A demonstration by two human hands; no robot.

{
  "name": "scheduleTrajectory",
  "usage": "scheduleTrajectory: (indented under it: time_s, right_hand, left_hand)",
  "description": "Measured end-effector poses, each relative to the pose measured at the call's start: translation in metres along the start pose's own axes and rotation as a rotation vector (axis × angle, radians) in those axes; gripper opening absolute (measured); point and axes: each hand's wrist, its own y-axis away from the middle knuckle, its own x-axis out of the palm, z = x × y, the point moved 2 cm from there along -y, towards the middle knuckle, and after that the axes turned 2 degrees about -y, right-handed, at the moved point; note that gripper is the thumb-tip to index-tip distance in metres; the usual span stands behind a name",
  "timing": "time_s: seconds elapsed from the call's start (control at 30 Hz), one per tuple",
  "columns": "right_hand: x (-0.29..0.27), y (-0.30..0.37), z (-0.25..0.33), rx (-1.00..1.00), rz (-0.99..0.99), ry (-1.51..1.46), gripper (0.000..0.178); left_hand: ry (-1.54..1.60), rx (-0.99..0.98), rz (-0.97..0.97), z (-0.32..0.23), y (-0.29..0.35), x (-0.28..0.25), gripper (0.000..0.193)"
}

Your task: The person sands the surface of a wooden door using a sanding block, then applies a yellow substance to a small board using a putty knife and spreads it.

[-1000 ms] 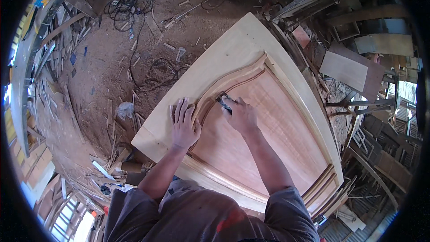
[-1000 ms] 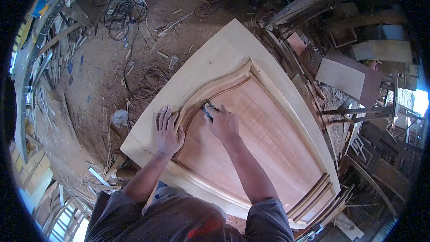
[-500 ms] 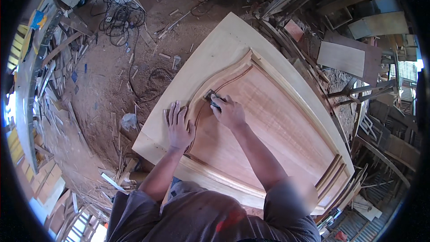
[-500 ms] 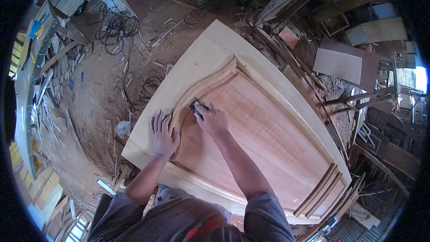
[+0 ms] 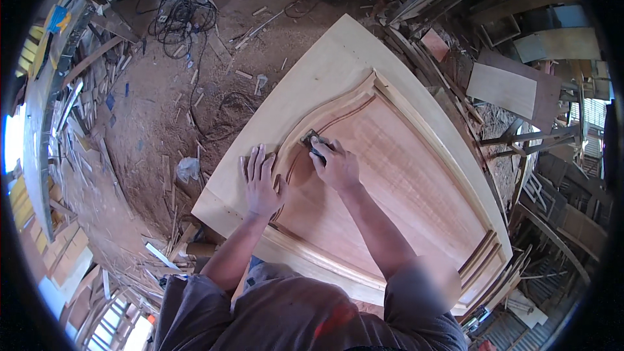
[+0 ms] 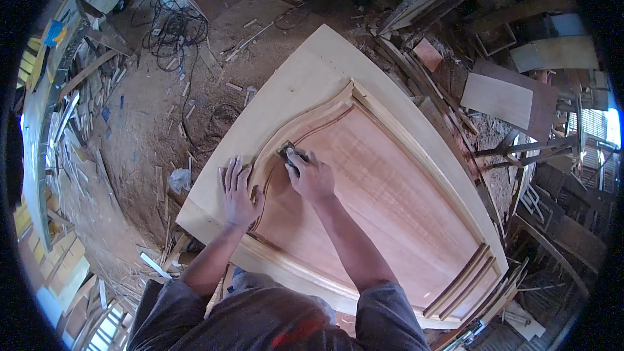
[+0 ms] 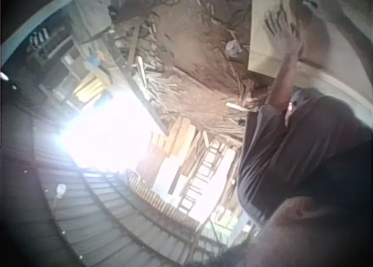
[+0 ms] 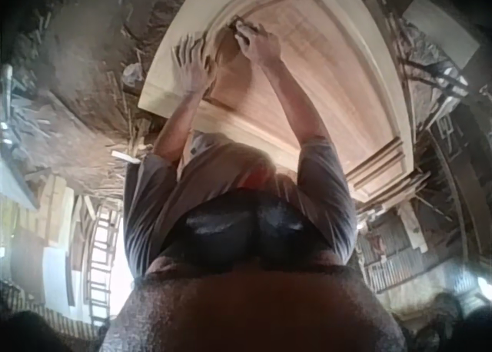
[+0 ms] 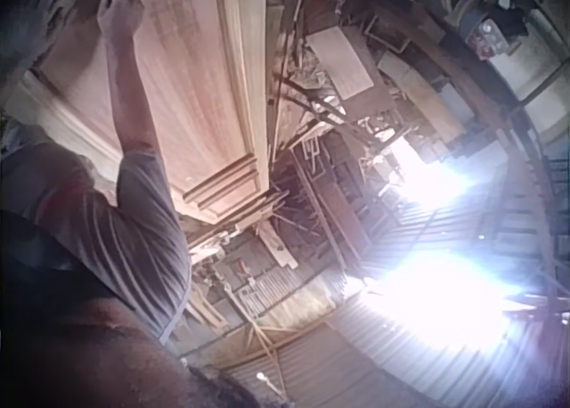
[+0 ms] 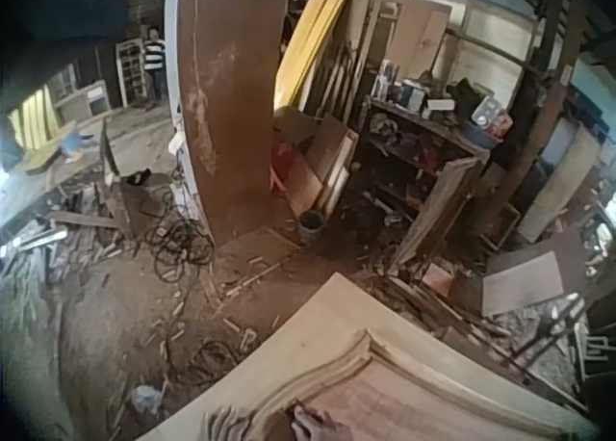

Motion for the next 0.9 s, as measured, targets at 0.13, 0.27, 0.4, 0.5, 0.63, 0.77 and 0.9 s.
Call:
scheduleTrajectory:
  time_s: [0.13, 0.27, 0.4, 0.5, 0.63, 0.77, 0.9]
  right_hand:
    - [-0.004, -0.010, -0.003, 0.018, 0.030, -0.043, 0.034]
    - [-0.005, -0.006, -0.005, 0.059, 0.006, -0.123, 0.035]
    - [-0.012, 0.000, -0.015, 0.021, -0.132, -0.311, 0.036]
    - [-0.029, 0.002, -0.012, 0.176, -0.105, -0.385, 0.038]
    - [-0.034, 0.000, 0.012, 0.154, 0.130, 0.029, 0.039]
    - [-0.024, -0.008, 0.011, 0.110, 0.061, 0.139, 0.038]
    - [-0.015, -0.012, 0.007, 0.109, 0.123, 0.148, 0.036]
  left_hand:
    - [-0.007, 0.015, -0.002, -0.003, 0.001, -0.001, 0.064]
    - [-0.003, 0.023, -0.005, -0.008, 0.001, -0.001, 0.065]
    - [0.003, 0.010, -0.007, -0.008, 0.004, 0.005, 0.064]
    - [0.024, -0.005, -0.019, -0.006, 0.004, -0.001, 0.063]
    - [0.019, -0.024, -0.030, -0.001, 0.006, -0.002, 0.062]
    - [0.006, -0.015, -0.020, -0.003, 0.003, 0.003, 0.061]
    - [-0.008, -0.010, -0.022, -0.002, 0.003, 0.003, 0.063]
